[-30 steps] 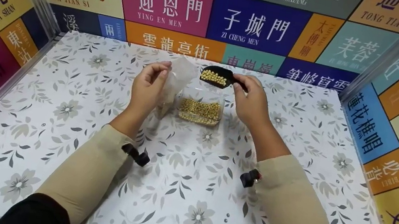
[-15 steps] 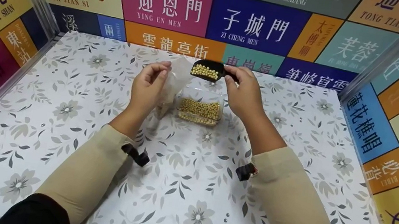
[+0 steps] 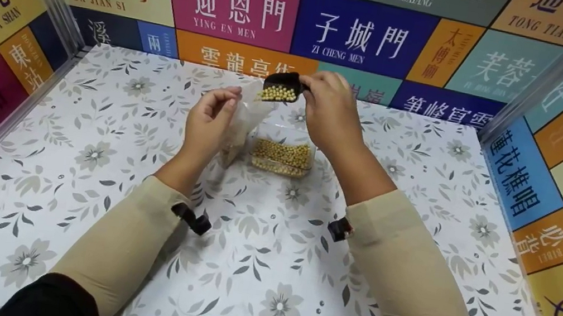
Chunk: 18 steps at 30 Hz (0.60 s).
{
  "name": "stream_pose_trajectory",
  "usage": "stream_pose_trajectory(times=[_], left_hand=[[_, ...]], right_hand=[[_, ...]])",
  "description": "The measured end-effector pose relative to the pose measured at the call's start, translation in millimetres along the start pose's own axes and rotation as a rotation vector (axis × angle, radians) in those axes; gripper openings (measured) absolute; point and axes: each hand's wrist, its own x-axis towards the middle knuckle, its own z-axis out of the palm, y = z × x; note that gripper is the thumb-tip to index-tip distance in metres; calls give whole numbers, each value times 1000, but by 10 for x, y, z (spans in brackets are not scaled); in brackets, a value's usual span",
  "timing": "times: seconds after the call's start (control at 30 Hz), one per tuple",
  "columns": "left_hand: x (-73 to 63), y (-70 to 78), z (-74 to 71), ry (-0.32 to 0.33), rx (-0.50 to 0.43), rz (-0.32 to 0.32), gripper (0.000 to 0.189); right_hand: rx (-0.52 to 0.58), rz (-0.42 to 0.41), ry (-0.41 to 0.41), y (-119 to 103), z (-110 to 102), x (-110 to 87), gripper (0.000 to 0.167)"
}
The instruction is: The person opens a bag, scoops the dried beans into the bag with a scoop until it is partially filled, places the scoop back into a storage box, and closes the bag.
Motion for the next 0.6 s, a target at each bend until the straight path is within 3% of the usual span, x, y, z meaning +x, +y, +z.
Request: stream_pose_trajectory(times=[0.37, 0.6], left_hand=[[-3, 4, -4, -2, 14, 0, 15], [-3, 6, -16, -2, 9, 3, 14]], right_hand=[[-8, -107, 82, -2, -3, 21, 31], [30, -64, 108, 102, -4, -91, 31]])
